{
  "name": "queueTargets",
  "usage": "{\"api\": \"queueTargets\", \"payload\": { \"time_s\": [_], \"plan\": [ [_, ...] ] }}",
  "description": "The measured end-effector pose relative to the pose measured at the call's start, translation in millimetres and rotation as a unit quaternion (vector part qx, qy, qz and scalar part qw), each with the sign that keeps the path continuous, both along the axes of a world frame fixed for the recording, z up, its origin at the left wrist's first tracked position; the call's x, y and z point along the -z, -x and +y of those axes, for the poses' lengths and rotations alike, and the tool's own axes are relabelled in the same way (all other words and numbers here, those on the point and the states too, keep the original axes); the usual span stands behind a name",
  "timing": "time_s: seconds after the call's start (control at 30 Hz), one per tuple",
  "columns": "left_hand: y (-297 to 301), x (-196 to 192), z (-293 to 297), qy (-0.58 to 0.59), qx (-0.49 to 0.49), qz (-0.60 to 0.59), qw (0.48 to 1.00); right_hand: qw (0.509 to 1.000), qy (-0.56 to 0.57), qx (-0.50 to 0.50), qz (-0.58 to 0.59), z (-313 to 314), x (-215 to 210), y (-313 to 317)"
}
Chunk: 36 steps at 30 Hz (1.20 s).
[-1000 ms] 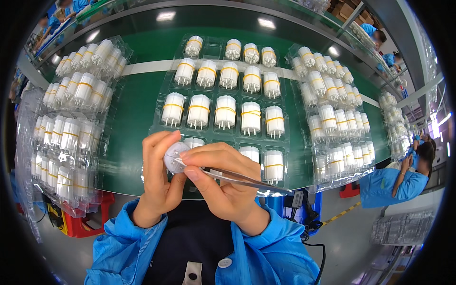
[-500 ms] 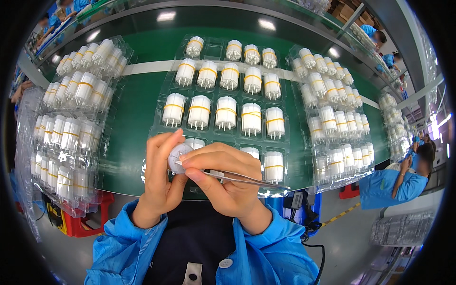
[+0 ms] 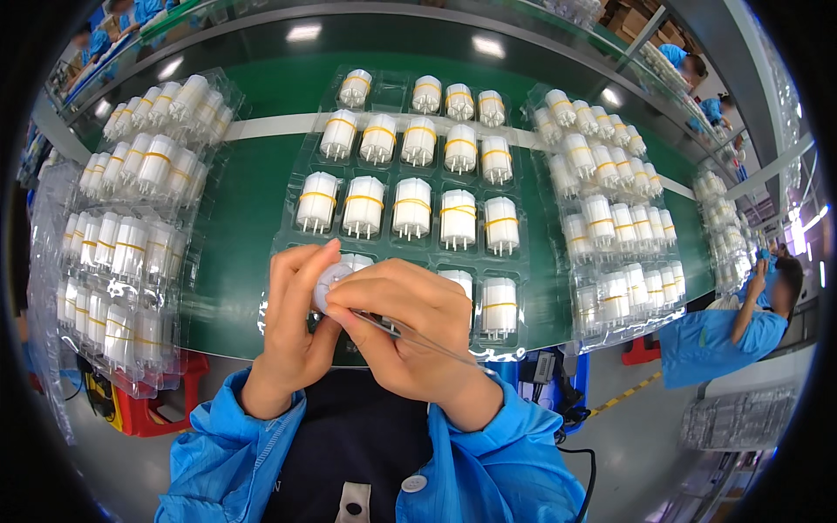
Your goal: The person uses tweezers to insert small white components into cylindrical white objects with yellow bands. They handle the objects one at a time, placing them into clear plastic trays on a green assembly table. Other workers in blue uniforms are visible in the background performing similar tasks.
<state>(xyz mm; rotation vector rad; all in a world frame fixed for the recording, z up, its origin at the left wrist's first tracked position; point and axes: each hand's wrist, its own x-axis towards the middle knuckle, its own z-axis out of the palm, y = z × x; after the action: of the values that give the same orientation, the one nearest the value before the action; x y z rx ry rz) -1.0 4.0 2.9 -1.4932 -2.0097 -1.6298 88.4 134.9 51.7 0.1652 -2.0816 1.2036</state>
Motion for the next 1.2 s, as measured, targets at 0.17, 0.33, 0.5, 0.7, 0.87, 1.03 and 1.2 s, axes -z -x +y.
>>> {"api": "queueTargets", "payload": {
  "time_s": [0.17, 0.33, 0.5, 0.7, 0.87, 1.03, 1.2],
  "plan": [
    [-0.5, -3.7, -2.5, 0.004, -0.008, 0.023, 1.0, 0.999, 0.004, -0.036, -0.024, 6.6, -5.9, -0.5],
    [-5.9, -17.0, -12.5, -0.001, 0.068, -0.073, 0.995, 0.984, 0.16, -0.077, 0.02, 10.7, -0.8, -10.1],
    [-9.1, -16.5, -16.9, -0.014, 0.125, -0.17, 0.977, 0.991, 0.099, -0.085, 0.027, 13.3, -6.6, -10.5],
    [-8.9, -21.8, -18.3, 0.001, 0.144, -0.153, 0.978, 0.994, 0.073, -0.071, 0.025, 13.4, -10.7, -13.5],
    [-8.4, -20.4, -18.6, 0.002, 0.146, -0.154, 0.977, 0.994, 0.095, -0.059, 0.012, 11.4, -8.4, -15.3],
    [-8.1, -19.5, -18.6, -0.004, 0.141, -0.139, 0.98, 0.991, 0.119, -0.055, 0.015, 10.0, -5.9, -15.3],
    [-5.5, -19.8, -16.2, -0.002, 0.123, -0.099, 0.987, 0.998, 0.058, -0.03, -0.001, 9.6, -8.5, -13.5]
  ]
}}
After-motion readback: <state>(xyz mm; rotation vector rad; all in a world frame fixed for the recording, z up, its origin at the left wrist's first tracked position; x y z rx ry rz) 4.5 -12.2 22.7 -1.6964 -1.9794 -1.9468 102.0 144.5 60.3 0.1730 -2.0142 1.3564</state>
